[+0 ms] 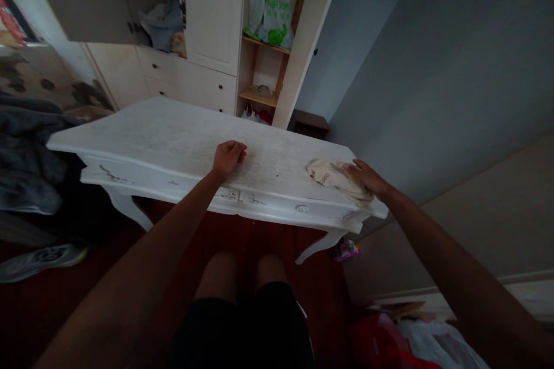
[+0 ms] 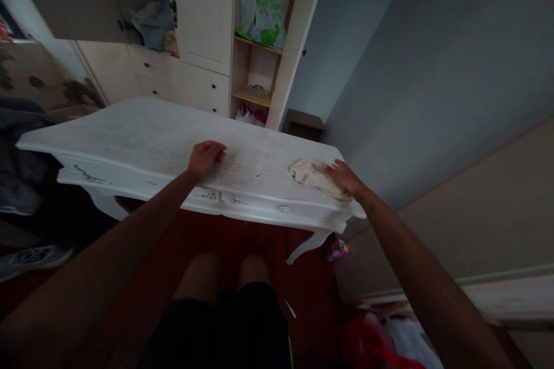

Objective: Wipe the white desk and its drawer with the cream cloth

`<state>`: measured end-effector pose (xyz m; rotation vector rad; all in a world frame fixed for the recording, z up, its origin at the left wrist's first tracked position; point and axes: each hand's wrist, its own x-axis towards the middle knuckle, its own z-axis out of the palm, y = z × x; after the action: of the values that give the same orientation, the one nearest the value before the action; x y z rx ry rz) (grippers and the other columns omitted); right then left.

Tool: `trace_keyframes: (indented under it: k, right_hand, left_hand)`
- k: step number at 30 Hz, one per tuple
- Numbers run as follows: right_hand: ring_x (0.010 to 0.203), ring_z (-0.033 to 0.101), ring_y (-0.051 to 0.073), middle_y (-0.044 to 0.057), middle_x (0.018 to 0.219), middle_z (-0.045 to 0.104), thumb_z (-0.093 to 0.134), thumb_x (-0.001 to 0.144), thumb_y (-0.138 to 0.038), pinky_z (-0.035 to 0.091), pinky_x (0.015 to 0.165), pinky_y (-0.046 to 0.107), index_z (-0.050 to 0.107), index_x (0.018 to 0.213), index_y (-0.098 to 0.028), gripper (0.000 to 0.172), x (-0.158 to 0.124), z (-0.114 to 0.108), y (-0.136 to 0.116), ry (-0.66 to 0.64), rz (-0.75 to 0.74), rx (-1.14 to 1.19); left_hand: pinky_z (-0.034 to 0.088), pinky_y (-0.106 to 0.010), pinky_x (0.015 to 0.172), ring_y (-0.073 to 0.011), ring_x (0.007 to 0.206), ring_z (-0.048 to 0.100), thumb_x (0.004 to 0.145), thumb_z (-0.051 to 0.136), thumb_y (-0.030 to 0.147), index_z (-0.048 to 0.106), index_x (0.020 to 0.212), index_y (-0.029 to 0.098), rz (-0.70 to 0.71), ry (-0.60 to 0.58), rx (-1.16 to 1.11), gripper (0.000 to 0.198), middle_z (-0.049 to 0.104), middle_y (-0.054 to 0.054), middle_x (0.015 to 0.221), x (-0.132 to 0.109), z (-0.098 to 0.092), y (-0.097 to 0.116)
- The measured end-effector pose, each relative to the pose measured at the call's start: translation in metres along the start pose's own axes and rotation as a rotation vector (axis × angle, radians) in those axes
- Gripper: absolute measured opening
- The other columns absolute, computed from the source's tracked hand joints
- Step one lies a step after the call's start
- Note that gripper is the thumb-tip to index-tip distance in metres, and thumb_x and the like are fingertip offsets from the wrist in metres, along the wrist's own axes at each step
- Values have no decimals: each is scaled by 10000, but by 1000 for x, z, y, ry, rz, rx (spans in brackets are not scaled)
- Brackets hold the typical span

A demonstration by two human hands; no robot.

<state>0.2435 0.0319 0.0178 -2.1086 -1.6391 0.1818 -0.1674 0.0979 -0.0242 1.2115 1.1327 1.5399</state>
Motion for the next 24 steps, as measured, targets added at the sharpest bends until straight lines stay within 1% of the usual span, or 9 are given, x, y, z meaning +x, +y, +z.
trace_keyframes:
  k: [2, 4, 7, 9, 12, 15, 18, 21, 24]
  right_hand:
    - [1128, 621, 285, 179, 1315, 619, 658, 771, -619, 503, 900, 341, 561, 1317, -142, 732, -3, 13, -22, -135, -57, -1]
    - [1122, 616, 297, 162, 1298, 628, 740, 684, -616, 487, 913, 366, 549, 1326, -172, 804, -6, 23, -39, -181, -63, -84]
    - [1026, 648, 291, 119, 1163, 689, 738, 692, -568, 492, 844, 372, 581, 1258, -213, 687, -14, 30, -55, -127, -13, -198]
    - [960, 659, 269, 87, 1073, 712, 723, 718, -516, 491, 794, 348, 602, 1198, -230, 571, -27, 31, -63, -69, -47, -201]
    - [912, 651, 246, 56, 1034, 706, 717, 733, -451, 495, 771, 336, 615, 1146, -252, 469, -65, 38, -75, 25, -220, -146]
    - [965, 628, 267, 85, 1085, 673, 698, 754, -355, 509, 818, 373, 600, 1187, -232, 460, -115, 57, -84, 113, -508, -52]
    - [998, 603, 288, 116, 1114, 650, 692, 777, -310, 509, 840, 394, 595, 1213, -229, 454, -158, 87, -90, 76, -753, -49]
    - [1053, 573, 323, 142, 1171, 634, 700, 801, -344, 476, 890, 443, 586, 1255, -235, 480, -174, 120, -96, 68, -888, -115]
    - [1142, 534, 343, 157, 1300, 583, 657, 829, -259, 437, 931, 489, 528, 1346, -242, 533, -168, 152, -103, 104, -902, -126]
  left_hand:
    - [425, -211, 467, -94, 468, 525, 686, 567, 251, 659, 665, 138, 7, 40, -10, 147, 592, 9, 540, 1, 0, -1]
    - [431, -214, 462, -97, 465, 526, 681, 566, 253, 656, 662, 139, 11, 72, -10, 146, 590, 10, 534, 2, -1, -2]
    - [436, -215, 457, -99, 465, 528, 674, 574, 258, 654, 660, 138, 13, 83, -3, 144, 591, 9, 530, 2, -1, -3]
    - [433, -211, 457, -96, 465, 526, 670, 576, 260, 652, 658, 138, 17, 78, -4, 144, 590, 10, 529, 2, -1, -2]
    - [431, -208, 457, -94, 464, 522, 668, 577, 270, 649, 652, 140, 9, 75, -9, 150, 587, 13, 527, 1, -1, -1]
    - [422, -204, 452, -93, 461, 517, 664, 582, 278, 650, 654, 142, 0, 65, -13, 153, 584, 15, 524, 2, -1, -2]
    - [415, -202, 453, -91, 460, 511, 663, 586, 287, 651, 656, 145, 13, 55, -16, 157, 583, 17, 527, 2, -2, -3]
    - [416, -202, 458, -92, 464, 512, 660, 585, 291, 648, 653, 150, 7, 63, -8, 155, 579, 16, 529, 2, -2, -3]
    - [416, -200, 460, -90, 464, 510, 659, 584, 291, 646, 654, 152, -3, 75, -2, 152, 580, 14, 535, 0, -1, -1]
